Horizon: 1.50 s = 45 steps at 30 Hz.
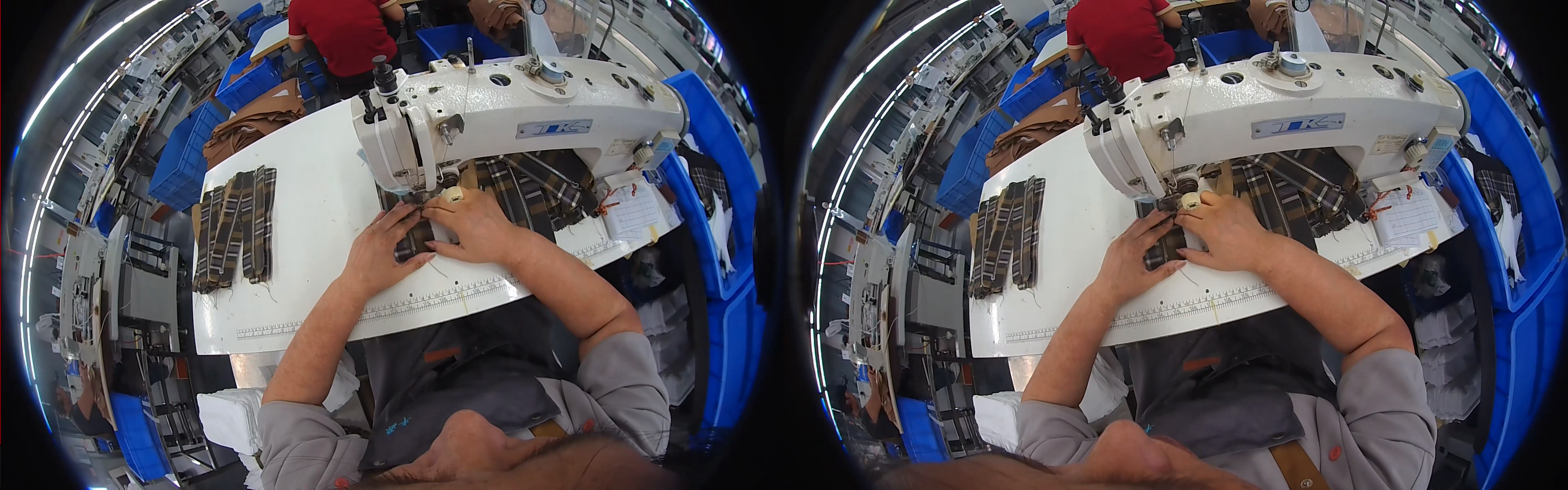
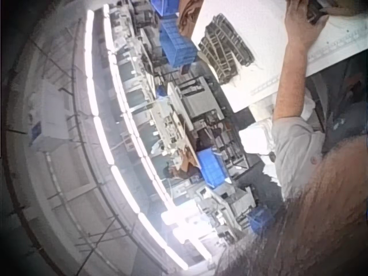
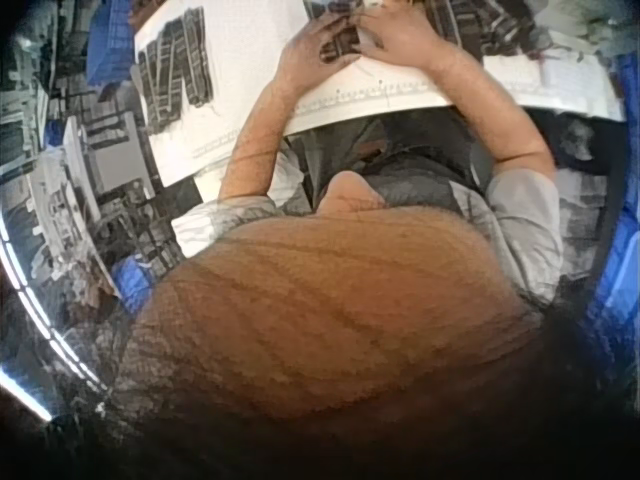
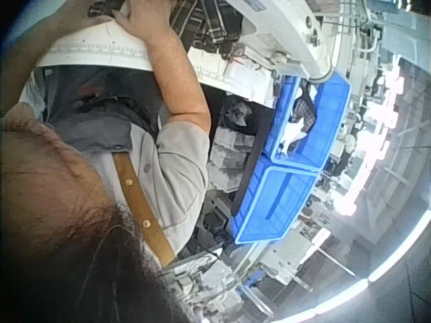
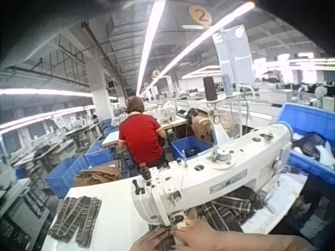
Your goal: The person sews together strips of patterned fabric using an industrial sewing machine.
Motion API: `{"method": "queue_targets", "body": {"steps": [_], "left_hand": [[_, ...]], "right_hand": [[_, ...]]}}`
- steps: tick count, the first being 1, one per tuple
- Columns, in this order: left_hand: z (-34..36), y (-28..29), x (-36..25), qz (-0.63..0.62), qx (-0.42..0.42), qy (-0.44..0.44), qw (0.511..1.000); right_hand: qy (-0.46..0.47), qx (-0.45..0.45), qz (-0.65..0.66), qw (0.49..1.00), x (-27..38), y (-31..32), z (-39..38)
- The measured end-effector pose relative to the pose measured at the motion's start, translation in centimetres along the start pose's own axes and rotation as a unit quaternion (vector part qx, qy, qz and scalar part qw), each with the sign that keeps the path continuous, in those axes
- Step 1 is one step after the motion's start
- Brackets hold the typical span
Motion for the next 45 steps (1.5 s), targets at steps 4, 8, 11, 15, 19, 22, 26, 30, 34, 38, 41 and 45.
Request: {"method": "queue_targets", "body": {"steps": [4,8,11,15,19,22,26,30,34,38,41,45], "left_hand": [[0.2,-0.2,0.2,0.003,0.001,0.017,1.0],[0.7,-0.3,1.2,-0.007,0.0,0.022,1.0],[1.6,0.0,1.8,0.005,-0.012,0.02,1.0],[2.8,0.0,2.1,-0.002,-0.001,0.042,0.999],[3.4,0.5,3.0,0.003,-0.006,0.053,0.999],[3.7,0.6,3.4,0.003,-0.025,0.005,1.0],[5.1,1.9,1.8,0.064,0.033,0.034,0.997],[5.4,1.4,2.3,0.189,0.099,0.028,0.976],[3.7,1.6,4.2,0.36,0.078,-0.127,0.921],[-0.2,6.4,7.3,0.455,0.034,-0.122,0.882],[-5.3,10.9,9.9,0.495,-0.028,-0.083,0.865],[-12.5,12.8,12.9,0.435,-0.06,0.086,0.894]], "right_hand": [[-0.001,0.009,-0.007,1.0,-0.1,-0.1,-0.1],[-0.007,0.009,-0.012,1.0,0.2,0.1,0.1],[-0.005,0.018,-0.012,1.0,0.4,0.2,0.0],[0.0,0.0,-0.016,1.0,0.4,0.2,0.1],[-0.002,0.003,-0.015,1.0,0.5,0.2,0.1],[0.0,-0.004,-0.009,1.0,0.0,0.0,0.0],[-0.008,-0.053,-0.074,0.996,-0.2,1.5,-0.3],[-0.102,-0.109,-0.146,0.978,-1.3,4.6,0.0],[-0.172,-0.099,-0.198,0.96,-4.6,8.0,-2.1],[-0.225,-0.047,-0.233,0.945,-7.5,9.2,-4.9],[-0.231,-0.057,-0.231,0.944,-7.1,9.8,-4.5],[-0.21,-0.058,-0.244,0.945,-6.1,9.8,-3.2]]}}
Point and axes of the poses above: each hand's wrist, its own z-axis towards the middle knuckle, its own y-axis out of the back of the hand, x = y × z, the point moved 1 cm from there along z, towards the middle knuckle, and after that the axes turned 1 degree about -y, right-handed, at the moved point
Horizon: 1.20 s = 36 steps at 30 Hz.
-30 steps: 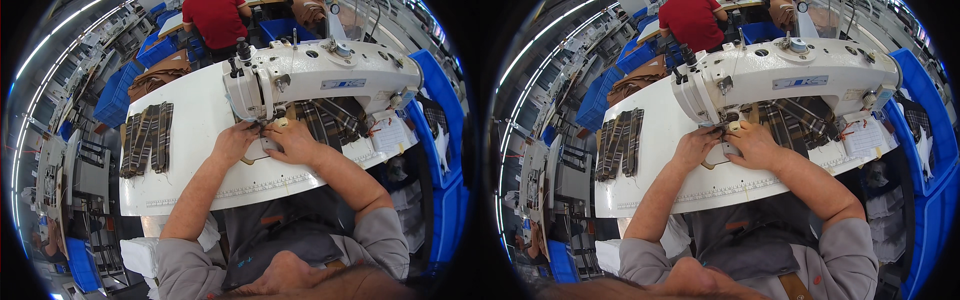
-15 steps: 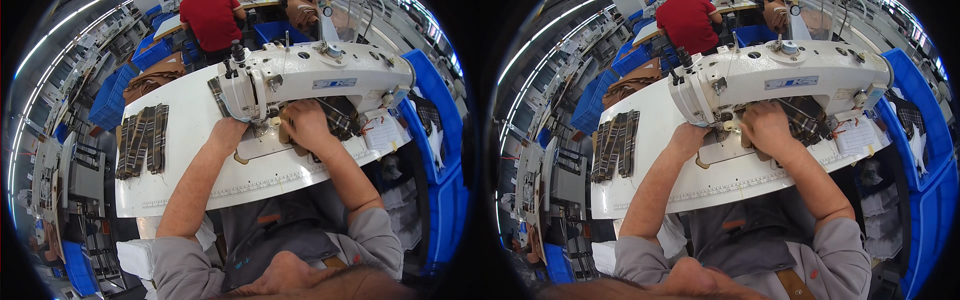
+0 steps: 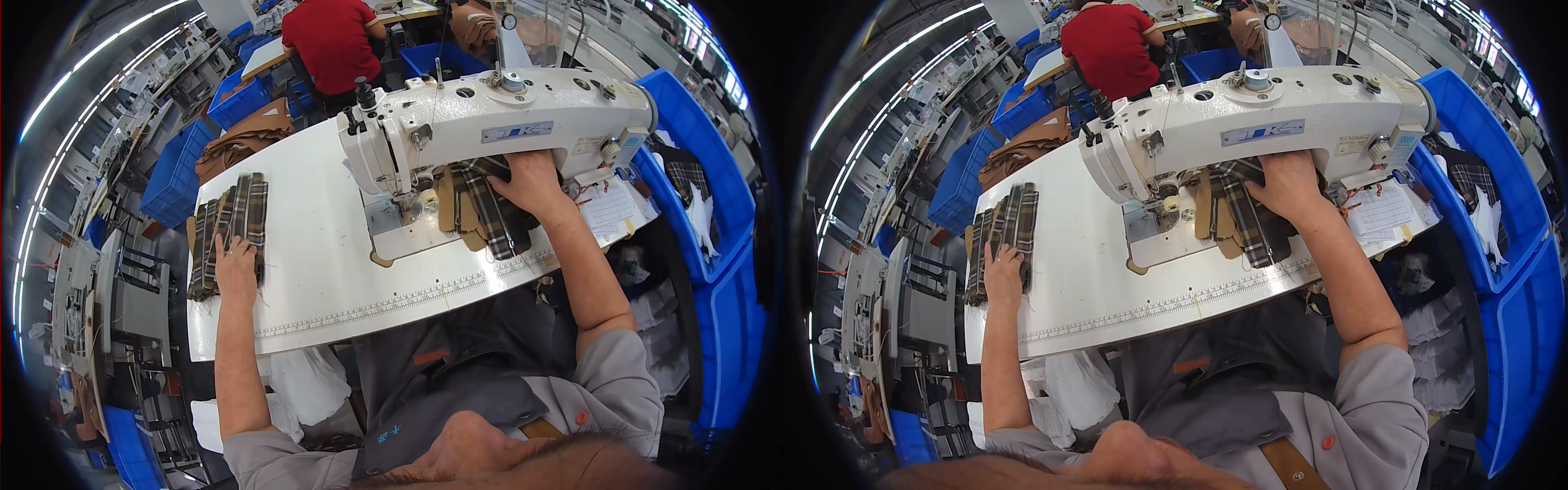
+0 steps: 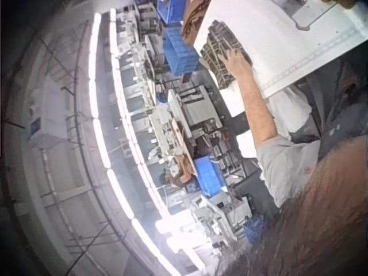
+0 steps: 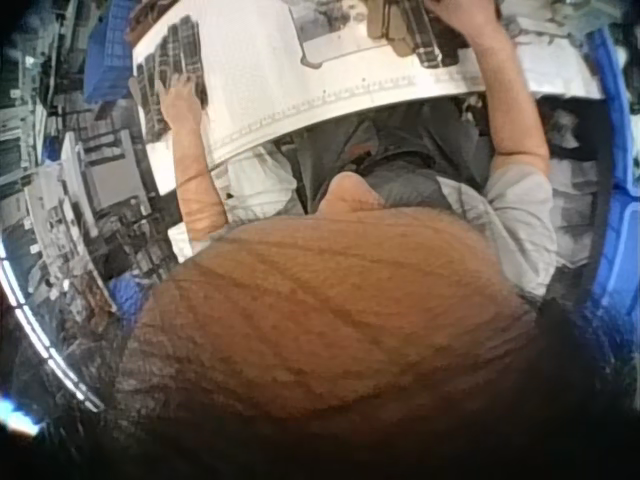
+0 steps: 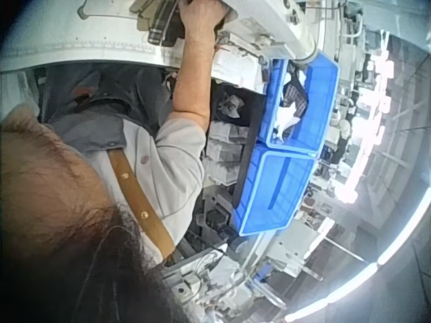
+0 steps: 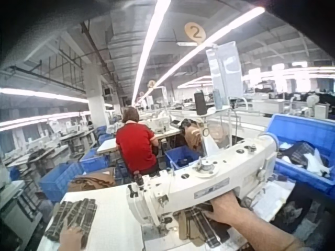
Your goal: The person sews together strips of patterned fabric using an industrial sewing machine.
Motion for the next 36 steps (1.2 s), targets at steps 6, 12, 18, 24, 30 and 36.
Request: {"method": "queue_targets", "body": {"steps": [6,12,18,24,30,36], "left_hand": [[0.6,4.2,-7.7,-0.179,0.025,0.042,0.983],[4.8,6.2,-18.6,-0.453,0.026,-0.005,0.891],[7.4,5.9,-25.9,-0.482,0.028,-0.135,0.865],[6.9,7.3,-28.9,-0.425,0.019,-0.175,0.888],[6.6,9.2,-25.7,-0.493,-0.077,-0.072,0.864],[4.2,5.5,-23.5,-0.547,0.085,-0.048,0.831]], "right_hand": [[-0.015,0.004,0.004,1.0,-0.6,0.9,-1.1],[-0.063,0.158,0.361,0.917,4.0,4.3,-4.4],[-0.039,0.0,0.087,0.995,5.9,3.4,-7.3],[-0.023,0.053,0.128,0.99,5.3,1.7,-8.5],[-0.119,0.2,0.524,0.819,9.2,4.4,-9.5],[-0.113,0.287,0.639,0.705,14.0,1.1,-10.7]]}}
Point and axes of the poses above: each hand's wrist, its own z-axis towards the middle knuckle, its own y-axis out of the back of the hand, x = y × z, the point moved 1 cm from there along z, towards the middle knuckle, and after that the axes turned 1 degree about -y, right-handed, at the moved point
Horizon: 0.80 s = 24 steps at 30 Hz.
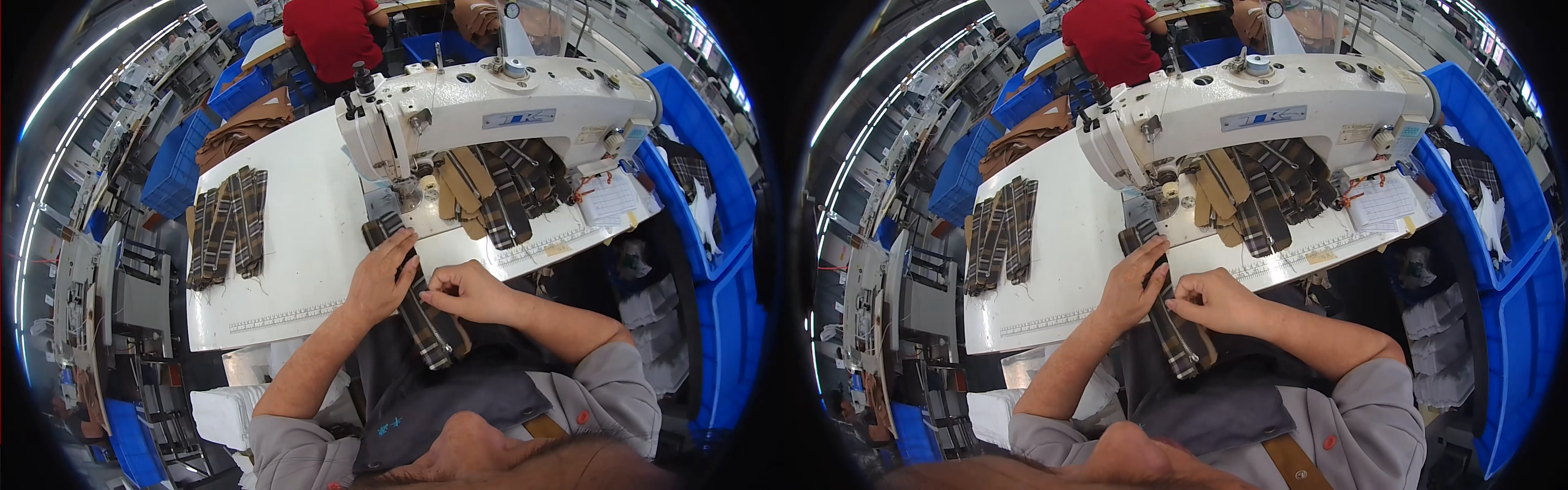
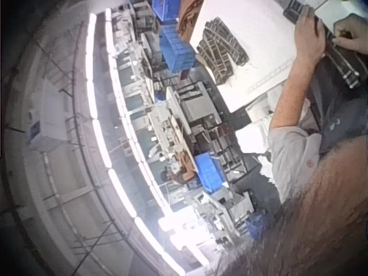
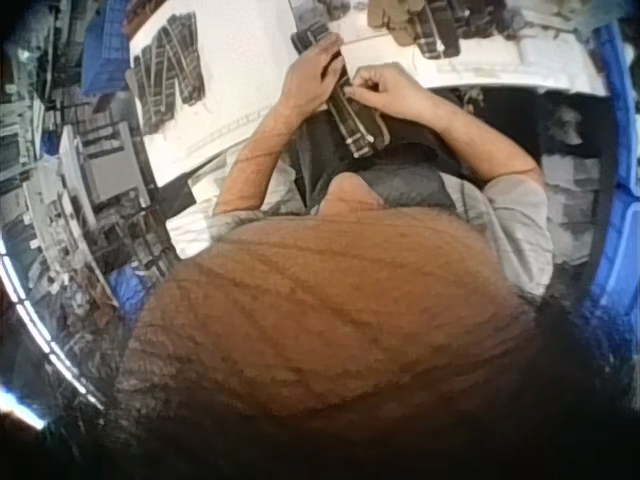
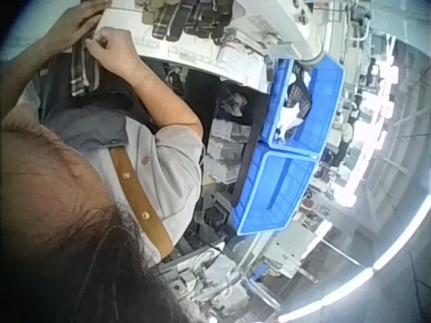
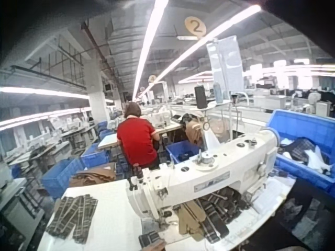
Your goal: The person sews together strips of patterned fabric using an industrial sewing machine.
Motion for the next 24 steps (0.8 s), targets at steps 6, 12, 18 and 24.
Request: {"method": "queue_targets", "body": {"steps": [6,12,18,24], "left_hand": [[-0.1,0.1,1.0,0.045,-0.002,-0.01,0.999],[1.9,0.5,2.4,0.148,0.024,0.003,0.989],[3.3,-0.1,2.8,0.134,0.018,0.018,0.991],[3.7,0.0,3.2,0.146,-0.003,0.001,0.989]], "right_hand": [[0.213,-0.045,-0.366,0.905,2.5,2.0,3.6],[0.298,-0.038,-0.495,0.815,-0.4,5.1,9.4],[0.272,-0.027,-0.503,0.82,-1.2,5.8,9.8],[0.246,-0.033,-0.502,0.828,-1.5,5.9,10.4]]}}
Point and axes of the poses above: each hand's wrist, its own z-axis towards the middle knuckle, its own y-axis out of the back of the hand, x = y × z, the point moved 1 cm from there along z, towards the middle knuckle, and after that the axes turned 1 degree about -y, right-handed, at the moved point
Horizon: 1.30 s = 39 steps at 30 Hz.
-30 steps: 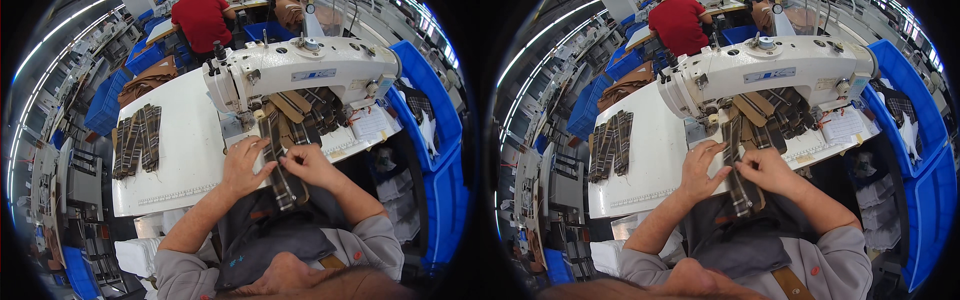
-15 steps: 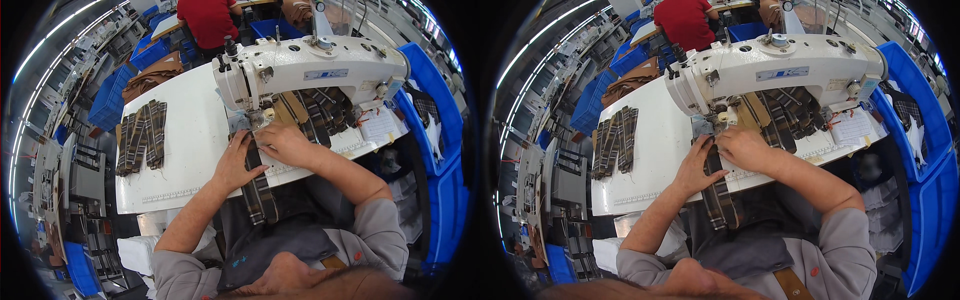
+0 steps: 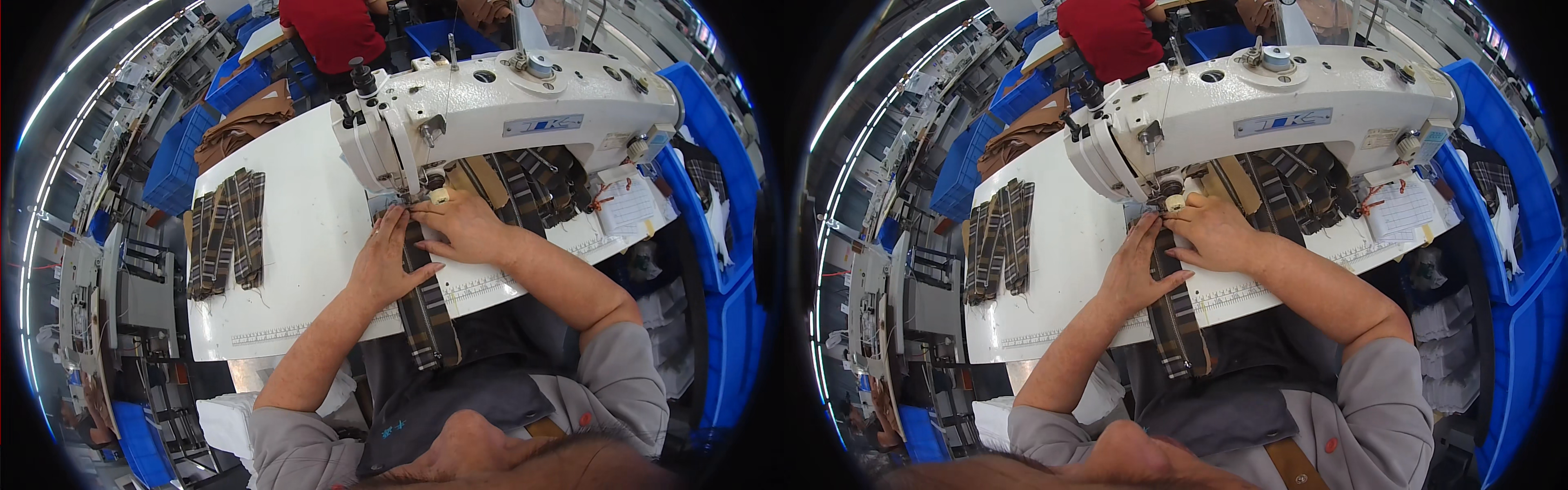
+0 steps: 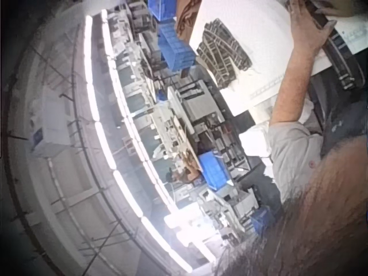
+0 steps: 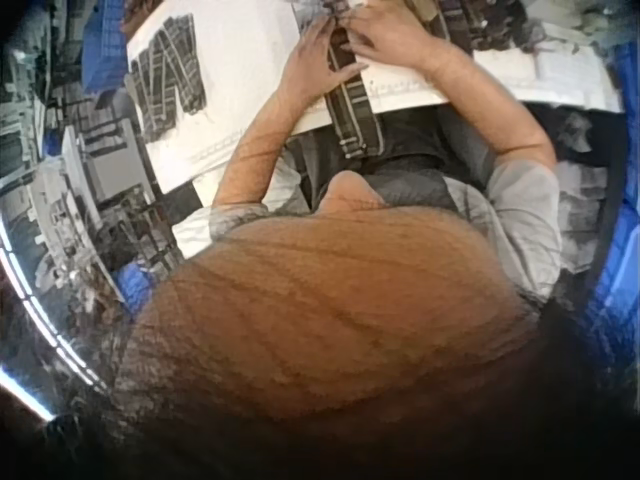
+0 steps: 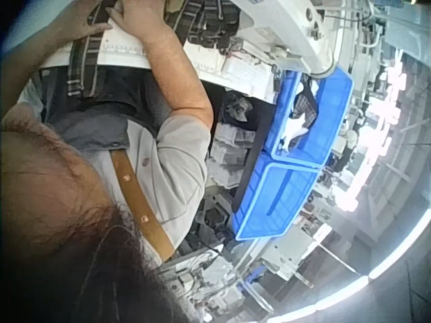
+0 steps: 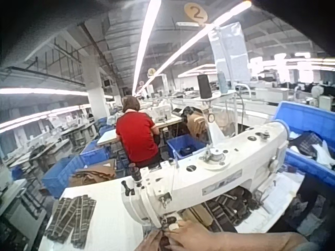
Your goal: The person sews together strips of patterned fabric using an industrial sewing machine.
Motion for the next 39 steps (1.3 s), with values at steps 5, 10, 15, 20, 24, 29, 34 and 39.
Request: {"method": "queue_targets", "body": {"steps": [5,10,15,20,24,29,34,39], "left_hand": [[0.3,-0.1,0.4,-0.009,0.009,0.007,1.0],[0.5,0.1,0.4,-0.001,0.021,0.006,1.0],[0.3,0.0,0.5,-0.016,-0.004,-0.004,1.0],[0.3,0.2,0.4,-0.004,-0.006,-0.009,1.0],[0.2,0.2,0.5,-0.007,-0.014,-0.002,1.0],[0.2,0.6,0.4,0.015,-0.023,-0.011,1.0],[0.3,1.2,0.5,0.01,-0.023,-0.009,1.0],[0.3,1.5,0.6,0.007,-0.022,0.002,1.0]], "right_hand": [[0.001,-0.013,-0.003,1.0,0.0,0.2,0.1],[-0.005,-0.018,-0.005,1.0,0.1,0.0,-0.1],[0.0,-0.024,-0.001,1.0,0.3,0.2,0.0],[-0.001,-0.024,-0.002,1.0,0.1,0.1,0.0],[0.003,-0.026,-0.008,1.0,0.2,0.0,0.0],[0.003,-0.027,-0.009,1.0,0.4,0.3,0.0],[0.005,-0.027,-0.01,1.0,0.4,0.3,0.0],[0.009,-0.028,-0.011,0.999,0.4,0.3,0.0]]}}
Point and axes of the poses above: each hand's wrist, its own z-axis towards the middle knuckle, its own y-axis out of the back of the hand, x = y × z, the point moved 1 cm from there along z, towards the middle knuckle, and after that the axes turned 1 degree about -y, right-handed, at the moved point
